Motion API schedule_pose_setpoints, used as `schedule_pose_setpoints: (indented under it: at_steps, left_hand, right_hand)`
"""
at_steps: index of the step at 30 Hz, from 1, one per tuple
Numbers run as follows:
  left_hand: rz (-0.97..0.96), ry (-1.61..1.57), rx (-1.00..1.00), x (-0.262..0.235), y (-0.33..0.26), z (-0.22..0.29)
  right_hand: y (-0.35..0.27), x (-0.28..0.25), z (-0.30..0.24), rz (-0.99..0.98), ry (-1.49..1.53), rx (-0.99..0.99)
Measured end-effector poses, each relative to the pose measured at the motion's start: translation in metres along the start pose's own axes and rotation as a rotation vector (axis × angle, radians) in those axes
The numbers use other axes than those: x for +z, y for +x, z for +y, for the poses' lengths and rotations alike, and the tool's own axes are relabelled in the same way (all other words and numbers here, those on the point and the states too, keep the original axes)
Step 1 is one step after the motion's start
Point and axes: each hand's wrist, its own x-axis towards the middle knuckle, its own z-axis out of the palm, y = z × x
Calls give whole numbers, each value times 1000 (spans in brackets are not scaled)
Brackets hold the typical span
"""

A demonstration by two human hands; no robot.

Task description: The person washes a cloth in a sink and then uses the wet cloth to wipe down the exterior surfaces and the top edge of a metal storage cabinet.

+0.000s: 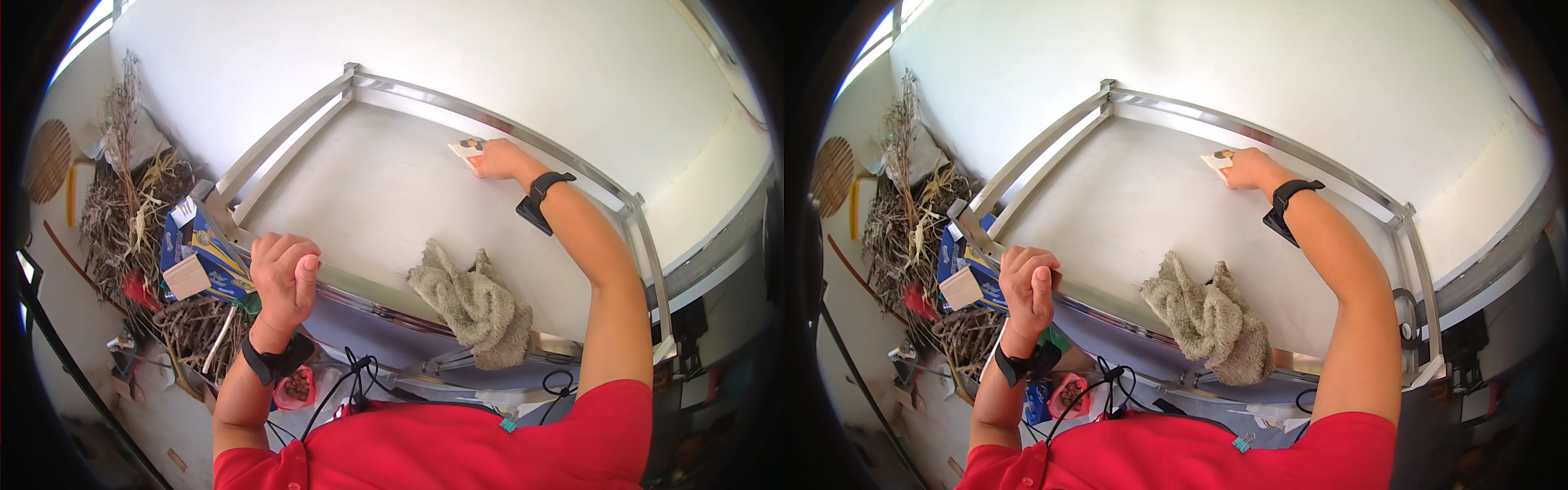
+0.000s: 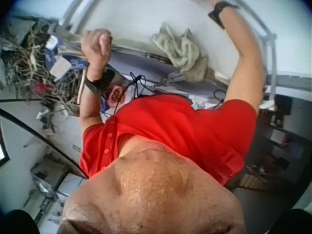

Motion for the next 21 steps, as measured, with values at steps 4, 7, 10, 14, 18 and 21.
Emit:
schedule_pose_setpoints:
  at_steps: [4,7,10,14,18,21]
  left_hand:
    - [23,-13,3,0,-2,-1]
    - [34,-26,-2,0,-2,0]
    - [33,-56,16,3,2,2]
    - [23,-41,12,-1,-3,-2]
    - [15,-34,18,-2,-2,1]
    - [-11,-43,-9,-3,1,2]
  right_hand:
    - [4,7,0,58,11,-6]
    - [4,12,3,91,-86,-44]
    - [3,22,29,166,-62,-20]
    - [-29,-29,26,100,208,-17]
    - [-61,-52,44,146,826,69]
    - [-81,-57,48,115,1003,35]
